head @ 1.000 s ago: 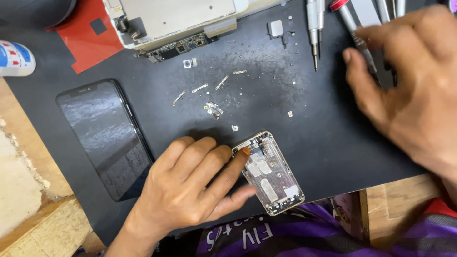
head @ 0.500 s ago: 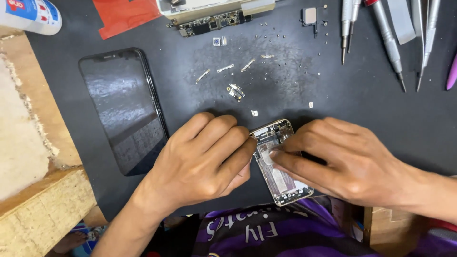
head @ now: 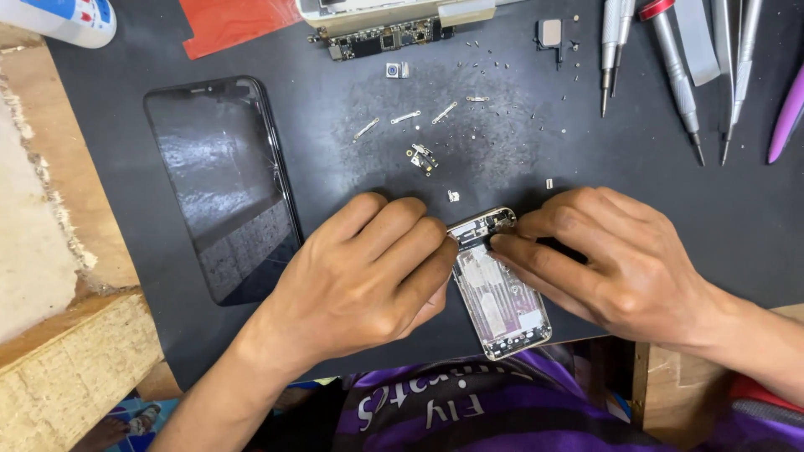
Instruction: A person is performing precision repair on a smartphone, manipulating internal ribbon cables and connectors.
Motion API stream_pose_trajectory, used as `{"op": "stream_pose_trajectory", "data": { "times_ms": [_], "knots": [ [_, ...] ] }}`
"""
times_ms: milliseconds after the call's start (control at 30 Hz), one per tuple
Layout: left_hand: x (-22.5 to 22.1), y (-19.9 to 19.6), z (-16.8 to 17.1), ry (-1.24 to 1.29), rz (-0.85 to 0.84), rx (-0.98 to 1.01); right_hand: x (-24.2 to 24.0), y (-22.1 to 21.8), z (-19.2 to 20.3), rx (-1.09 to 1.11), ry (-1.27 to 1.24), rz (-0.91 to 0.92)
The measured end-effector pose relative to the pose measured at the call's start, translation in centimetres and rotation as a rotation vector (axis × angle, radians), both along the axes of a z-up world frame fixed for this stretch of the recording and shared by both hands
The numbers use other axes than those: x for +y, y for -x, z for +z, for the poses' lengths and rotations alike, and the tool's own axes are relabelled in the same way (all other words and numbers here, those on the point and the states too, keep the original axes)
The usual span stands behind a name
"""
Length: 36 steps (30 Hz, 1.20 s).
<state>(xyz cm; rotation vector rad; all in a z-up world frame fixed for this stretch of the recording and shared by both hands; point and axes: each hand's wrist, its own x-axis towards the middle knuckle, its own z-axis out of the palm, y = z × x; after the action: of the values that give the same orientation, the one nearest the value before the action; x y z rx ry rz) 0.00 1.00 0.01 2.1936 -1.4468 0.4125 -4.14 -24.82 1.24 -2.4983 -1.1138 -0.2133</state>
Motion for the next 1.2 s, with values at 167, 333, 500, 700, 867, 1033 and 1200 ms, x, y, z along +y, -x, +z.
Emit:
{"op": "stream_pose_trajectory", "data": {
  "times_ms": [167, 333, 500, 700, 867, 1033, 1200],
  "knots": [
    [0.0, -0.1, 0.1, -0.005, 0.005, 0.001, -0.1, -0.4, 0.1, -0.039, -0.013, 0.028],
    [-0.1, -0.1, 0.1, -0.005, 0.001, 0.015, -0.4, -0.4, 0.0, -0.029, -0.015, 0.024],
    [-0.1, -0.2, 0.3, 0.018, -0.025, 0.082, -0.5, -0.4, -0.1, -0.025, -0.036, 0.023],
    [-0.2, -0.3, 0.3, 0.008, -0.029, 0.095, -0.6, -0.5, 0.1, -0.042, -0.034, 0.030],
    [-0.3, -0.3, 0.5, 0.011, -0.023, 0.116, -4.3, -0.6, 1.3, 0.039, 0.002, -0.080],
    [-0.4, -0.2, 0.6, -0.001, -0.029, 0.136, -5.8, -1.8, 3.0, 0.197, 0.000, -0.366],
    [-0.5, -0.2, 0.5, -0.002, -0.009, 0.100, -6.2, -1.9, 1.2, 0.190, 0.085, -0.224]
  ]
}}
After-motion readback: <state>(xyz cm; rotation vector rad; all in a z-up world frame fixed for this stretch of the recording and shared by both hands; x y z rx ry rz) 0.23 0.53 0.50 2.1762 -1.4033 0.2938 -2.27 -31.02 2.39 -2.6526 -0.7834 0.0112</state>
